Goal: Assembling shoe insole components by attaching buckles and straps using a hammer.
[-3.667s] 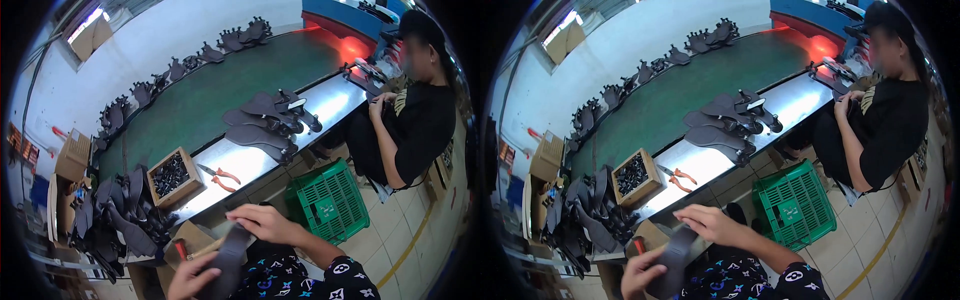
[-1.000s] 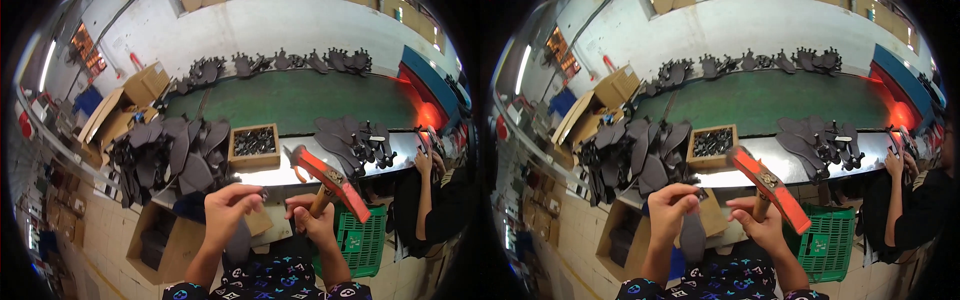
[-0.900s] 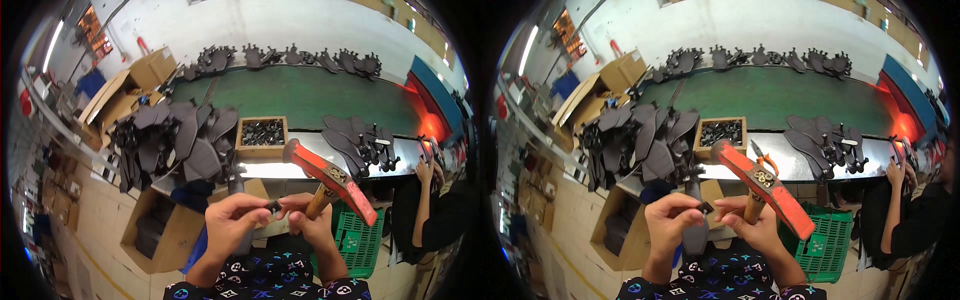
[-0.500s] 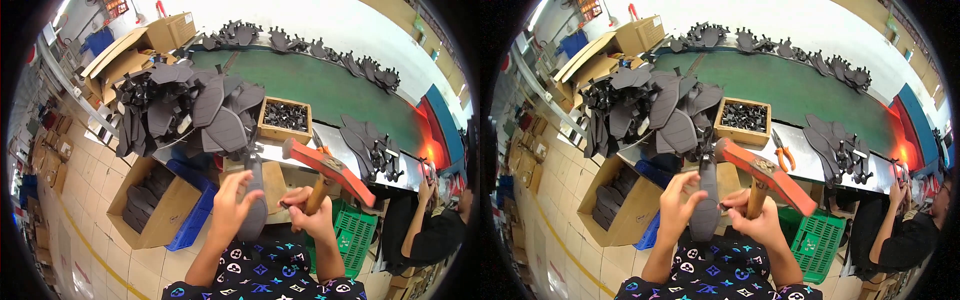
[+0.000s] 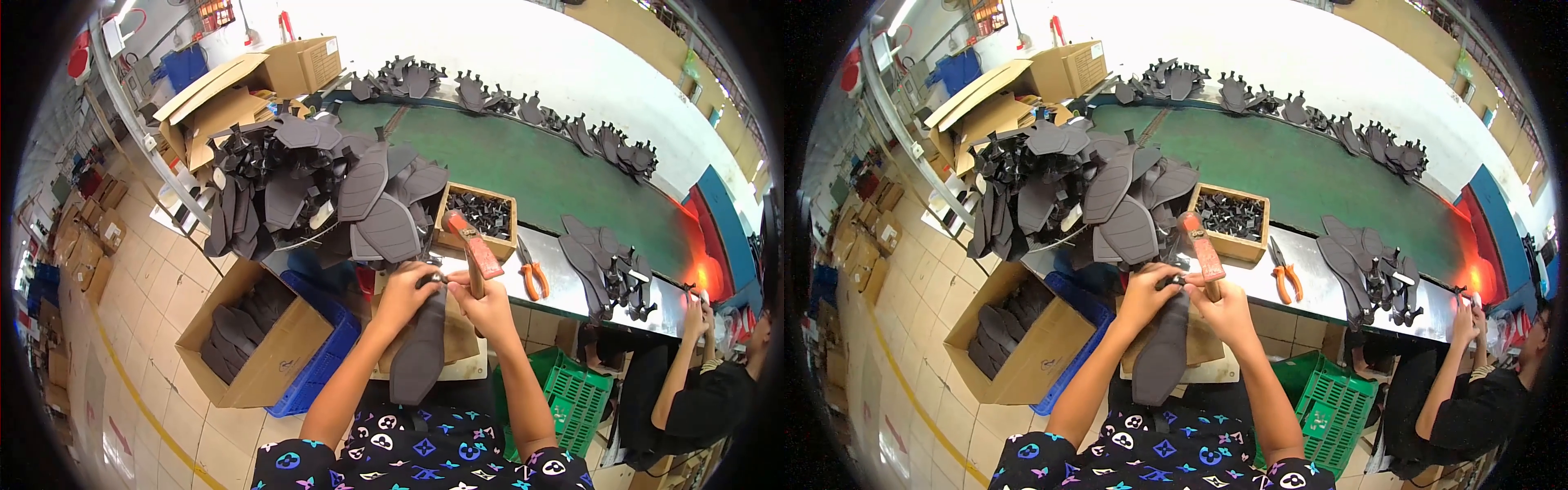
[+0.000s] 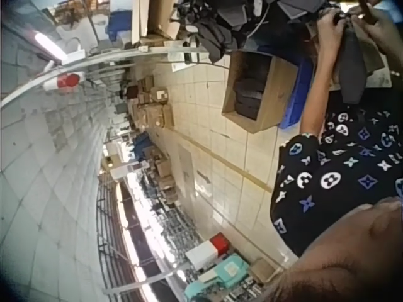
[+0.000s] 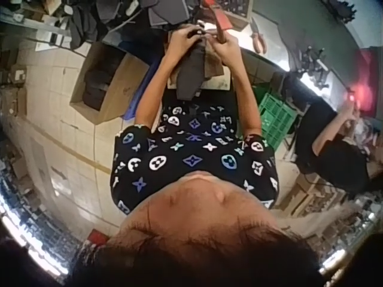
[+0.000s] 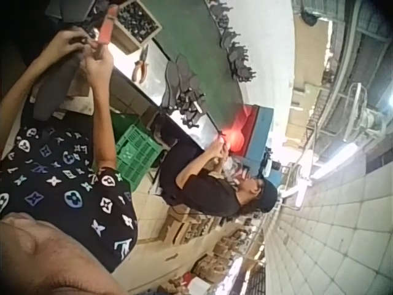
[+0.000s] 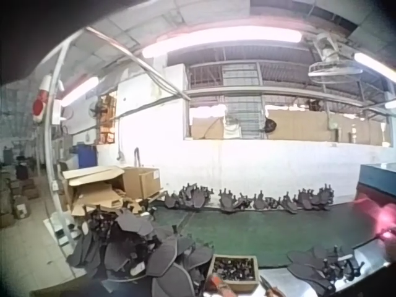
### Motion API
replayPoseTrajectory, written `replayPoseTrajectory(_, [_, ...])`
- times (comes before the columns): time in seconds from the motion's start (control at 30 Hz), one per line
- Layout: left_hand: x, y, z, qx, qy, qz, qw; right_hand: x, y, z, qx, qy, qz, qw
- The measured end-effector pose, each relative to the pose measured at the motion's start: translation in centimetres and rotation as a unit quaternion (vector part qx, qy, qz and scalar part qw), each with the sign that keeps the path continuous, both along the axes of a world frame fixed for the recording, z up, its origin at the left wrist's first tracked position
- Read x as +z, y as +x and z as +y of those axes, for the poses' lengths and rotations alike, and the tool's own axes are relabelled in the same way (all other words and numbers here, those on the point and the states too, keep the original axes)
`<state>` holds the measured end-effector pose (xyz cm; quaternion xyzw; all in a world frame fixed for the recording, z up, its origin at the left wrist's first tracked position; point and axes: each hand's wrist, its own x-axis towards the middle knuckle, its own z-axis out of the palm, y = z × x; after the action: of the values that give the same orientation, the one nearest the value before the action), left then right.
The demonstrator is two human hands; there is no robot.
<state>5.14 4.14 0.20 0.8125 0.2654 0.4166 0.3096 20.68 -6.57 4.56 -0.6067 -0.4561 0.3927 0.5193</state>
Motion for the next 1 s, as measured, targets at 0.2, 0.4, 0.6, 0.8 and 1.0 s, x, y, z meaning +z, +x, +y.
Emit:
replayPoseTrajectory(0.2, [-0.1, -2.1, -3.5, 0.018, -0.085, -0.022, 0.996, -1.4, -0.2, 0.1, 0.066, 0.107, -0.082, 0.989])
replayPoseTrajectory(0.4, [0.4, -2.6, -4.3, 0.018, -0.107, -0.016, 0.994, -0.2, -0.6, -0.6, 0.077, 0.169, -0.221, 0.957])
replayPoseTrajectory(0.6, [-0.9, -3.0, -3.8, -0.021, -0.12, -0.031, 0.992, 0.4, -1.2, -1.7, 0.096, 0.139, -0.384, 0.908])
replayPoseTrajectory(0.8, [-0.3, -3.1, -3.7, -0.01, -0.156, -0.008, 0.988, 1.2, -1.5, -2.8, 0.04, 0.133, -0.317, 0.938])
replayPoseTrajectory(1.0, [1.1, -3.0, -4.5, -0.048, -0.28, -0.058, 0.957, 3.5, -3.1, -8.6, -0.012, 0.131, -0.232, 0.964])
